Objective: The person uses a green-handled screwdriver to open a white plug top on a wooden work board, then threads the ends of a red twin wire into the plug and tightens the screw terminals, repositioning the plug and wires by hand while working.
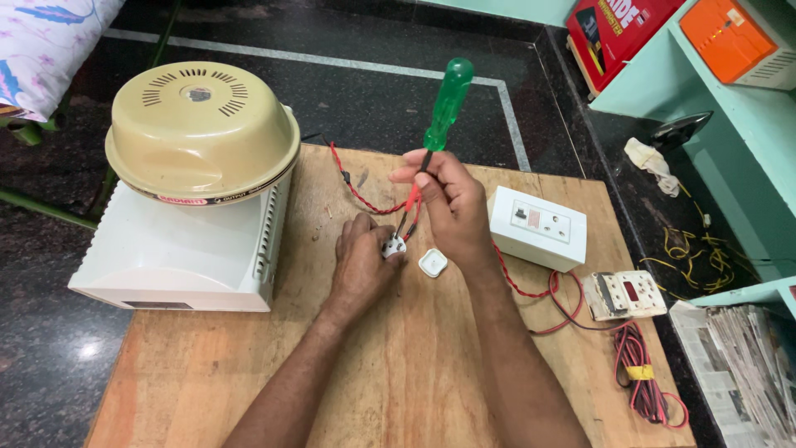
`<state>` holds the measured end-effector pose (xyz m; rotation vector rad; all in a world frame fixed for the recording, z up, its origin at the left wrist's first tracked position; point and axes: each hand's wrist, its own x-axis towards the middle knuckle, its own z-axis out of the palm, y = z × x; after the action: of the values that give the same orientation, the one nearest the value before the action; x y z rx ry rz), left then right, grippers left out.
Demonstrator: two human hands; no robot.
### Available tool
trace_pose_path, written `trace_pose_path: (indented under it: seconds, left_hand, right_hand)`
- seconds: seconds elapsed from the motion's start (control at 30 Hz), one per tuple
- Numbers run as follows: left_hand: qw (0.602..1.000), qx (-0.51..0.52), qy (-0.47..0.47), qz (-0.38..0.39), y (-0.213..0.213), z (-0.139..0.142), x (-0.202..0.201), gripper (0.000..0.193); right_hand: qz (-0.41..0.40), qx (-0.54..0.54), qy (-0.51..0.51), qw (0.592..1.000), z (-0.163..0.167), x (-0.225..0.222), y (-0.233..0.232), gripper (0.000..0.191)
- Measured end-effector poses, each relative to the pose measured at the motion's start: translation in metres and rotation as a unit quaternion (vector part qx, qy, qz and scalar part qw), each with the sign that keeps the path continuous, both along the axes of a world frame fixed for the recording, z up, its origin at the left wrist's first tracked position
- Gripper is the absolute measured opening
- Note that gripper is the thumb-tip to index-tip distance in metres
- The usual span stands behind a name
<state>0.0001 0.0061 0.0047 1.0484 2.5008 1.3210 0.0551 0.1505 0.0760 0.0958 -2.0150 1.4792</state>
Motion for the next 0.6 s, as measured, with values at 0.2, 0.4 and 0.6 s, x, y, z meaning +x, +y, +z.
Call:
trace_pose_path:
  seconds: [0.2,0.4,0.6]
  left_hand:
    - [1.0,-0.001,-0.003,-0.004,0.0001,-0.0005,-0.0003,0.046]
    - [1.0,0.002,0.009,0.0,0.0002,-0.0019,-0.0009,0.044]
    - [1.0,0.0,0.0,-0.003,0.0009,-0.0018,-0.0016,0.043]
  right_hand:
    - [-0.042,0.019,-0.003,0.999,-0.0058,-0.0004,0.0005,0.023]
    - [0.01,-0.028,-0.007,1.0,-0.0073,-0.0031,0.0043,0.025]
    - [-0.013,-0.01,-0.009,1.0,-0.0082,-0.0014,0.0049,0.026]
